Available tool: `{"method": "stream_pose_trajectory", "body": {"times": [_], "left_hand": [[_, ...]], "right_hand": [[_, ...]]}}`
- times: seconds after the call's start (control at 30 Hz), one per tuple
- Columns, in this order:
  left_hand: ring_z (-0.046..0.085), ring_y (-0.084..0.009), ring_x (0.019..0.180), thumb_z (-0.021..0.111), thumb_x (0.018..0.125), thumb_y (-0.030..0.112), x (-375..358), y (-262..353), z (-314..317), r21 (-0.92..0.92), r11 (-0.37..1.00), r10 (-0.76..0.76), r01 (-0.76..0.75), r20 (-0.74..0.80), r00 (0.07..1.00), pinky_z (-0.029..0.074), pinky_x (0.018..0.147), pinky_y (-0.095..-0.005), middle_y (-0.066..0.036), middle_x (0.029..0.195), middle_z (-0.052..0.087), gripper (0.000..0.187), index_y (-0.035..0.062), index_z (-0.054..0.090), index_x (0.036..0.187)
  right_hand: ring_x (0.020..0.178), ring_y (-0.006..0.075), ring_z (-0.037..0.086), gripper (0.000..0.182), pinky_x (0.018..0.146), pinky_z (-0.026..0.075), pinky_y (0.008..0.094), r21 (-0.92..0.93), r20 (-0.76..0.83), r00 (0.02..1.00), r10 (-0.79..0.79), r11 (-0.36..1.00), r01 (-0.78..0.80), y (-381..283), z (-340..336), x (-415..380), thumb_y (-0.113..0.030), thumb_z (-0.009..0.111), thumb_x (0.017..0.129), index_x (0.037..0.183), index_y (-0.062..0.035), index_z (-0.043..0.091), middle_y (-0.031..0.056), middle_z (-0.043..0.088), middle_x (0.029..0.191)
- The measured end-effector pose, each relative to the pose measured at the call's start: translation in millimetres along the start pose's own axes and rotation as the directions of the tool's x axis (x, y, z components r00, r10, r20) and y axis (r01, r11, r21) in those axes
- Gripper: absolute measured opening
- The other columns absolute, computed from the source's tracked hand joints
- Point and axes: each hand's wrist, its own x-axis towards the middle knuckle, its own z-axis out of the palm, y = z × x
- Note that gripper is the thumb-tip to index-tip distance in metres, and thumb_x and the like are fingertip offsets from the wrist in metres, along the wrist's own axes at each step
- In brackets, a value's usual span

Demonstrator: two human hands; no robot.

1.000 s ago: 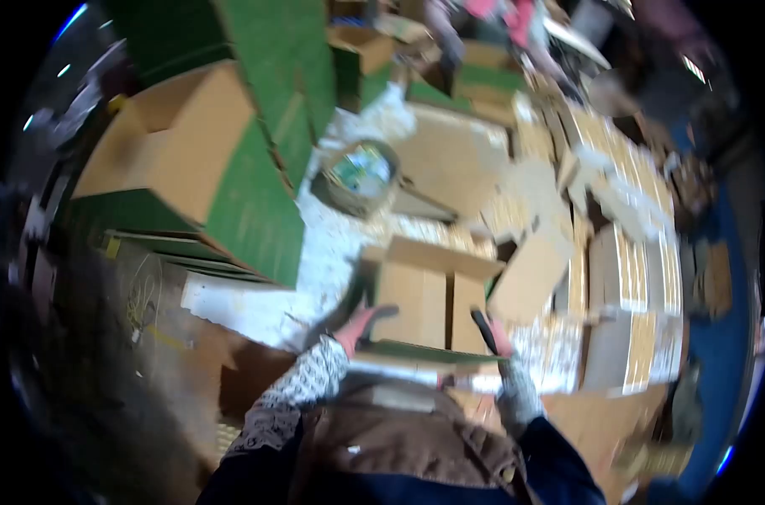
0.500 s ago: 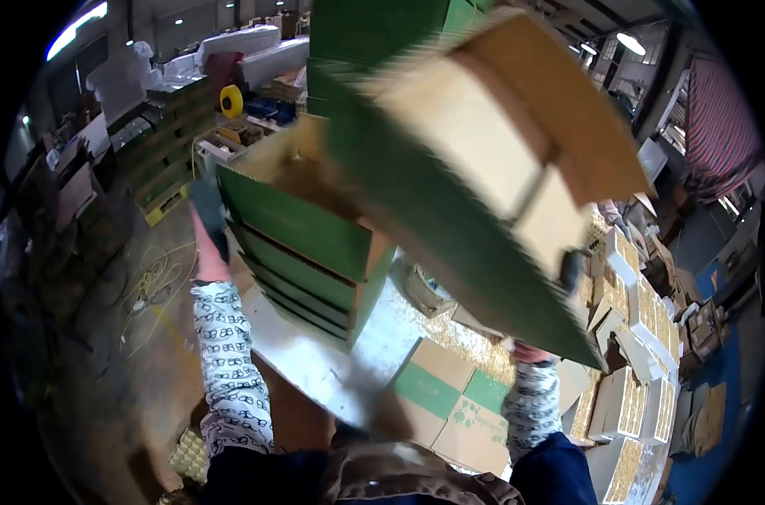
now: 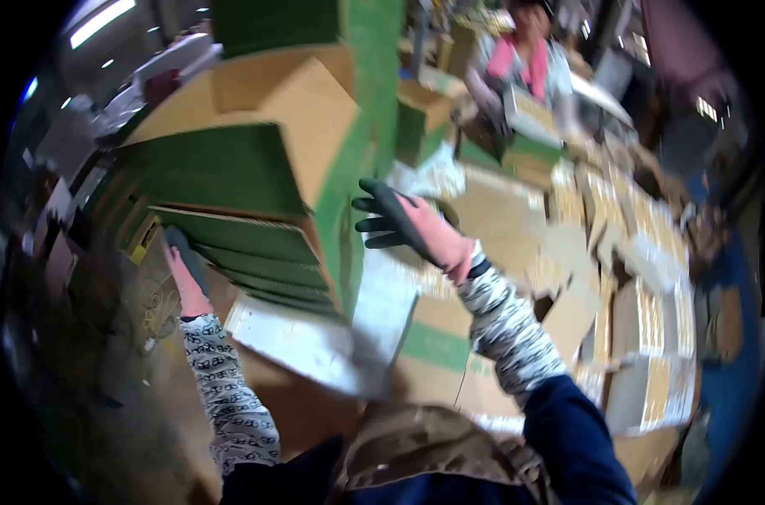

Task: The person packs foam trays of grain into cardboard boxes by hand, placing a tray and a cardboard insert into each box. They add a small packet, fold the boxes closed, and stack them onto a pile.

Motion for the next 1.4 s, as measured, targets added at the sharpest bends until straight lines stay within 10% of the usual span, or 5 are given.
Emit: {"method": "stream_pose_trajectory", "body": {"times": [0.27, 0.77, 1.13, 1.3, 1.4], "left_hand": [[0.025, -0.0324, 0.134, 0.072, 0.075, 0.029, -313, -94, 13, 0.424, 0.906, -0.37, 0.007, 0.783, 0.501, 0.022, 0.109, -0.0448, -0.023, 0.144, 0.024, 0.084, -0.0033, 0.027, 0.137], [0.059, -0.0324, 0.089, 0.062, 0.077, 0.041, -321, 92, 136, -0.297, 0.821, -0.282, -0.487, 0.532, -0.799, 0.042, 0.08, -0.0375, -0.017, 0.099, 0.063, 0.06, 0.0029, 0.05, 0.121], [0.051, -0.0102, 0.076, 0.062, 0.077, -0.001, -331, 33, 150, 0.313, 0.881, -0.358, 0.354, 0.931, 0.069, 0.044, 0.069, -0.0254, -0.002, 0.079, 0.055, 0.022, -0.0015, 0.055, 0.097], [0.037, -0.0334, 0.127, 0.068, 0.073, 0.028, -316, 42, 166, 0.238, 0.963, -0.218, -0.124, 0.427, -0.878, 0.029, 0.107, -0.0394, -0.022, 0.134, 0.04, 0.076, 0.0, 0.035, 0.134], [0.029, -0.0368, 0.13, 0.079, 0.057, 0.031, -312, 19, 164, -0.018, 0.907, -0.187, -0.421, 0.878, -0.441, 0.025, 0.109, -0.0399, -0.023, 0.137, 0.035, 0.1, -0.0017, 0.028, 0.137]], "right_hand": [[0.116, 0.042, 0.047, 0.082, 0.1, 0.036, 0.0402, 0.1, -0.991, -0.056, 0.12, 0.397, -0.913, 327, -225, -428, -0.053, 0.057, 0.08, 0.133, 0.0045, 0.033, 0.0316, 0.044, 0.127], [0.125, 0.0298, 0.037, 0.057, 0.102, 0.033, 0.0378, -0.425, -0.903, 0.035, -0.428, 0.879, -0.218, 102, -139, -367, -0.018, 0.049, 0.092, 0.14, -0.0011, 0.024, 0.0202, 0.032, 0.14], [0.104, 0.031, 0.052, 0.045, 0.098, 0.036, 0.0382, -0.795, -0.603, 0.432, -0.67, 0.545, -0.266, 98, -98, -342, -0.012, 0.064, 0.073, 0.117, -0.0057, 0.053, 0.013, 0.05, 0.114], [0.092, 0.0294, 0.055, 0.054, 0.081, 0.043, 0.0386, -0.978, -0.198, 0.977, 0.08, 0.047, -0.202, 180, -142, -289, -0.035, 0.063, 0.078, 0.129, -0.0216, 0.048, 0.0124, 0.057, 0.099], [0.101, 0.0328, 0.058, 0.049, 0.089, 0.045, 0.0368, -0.725, -0.255, 0.905, 0.339, 0.553, -0.412, 143, -147, -279, -0.046, 0.052, 0.084, 0.125, -0.0176, 0.053, 0.0188, 0.061, 0.111]]}}
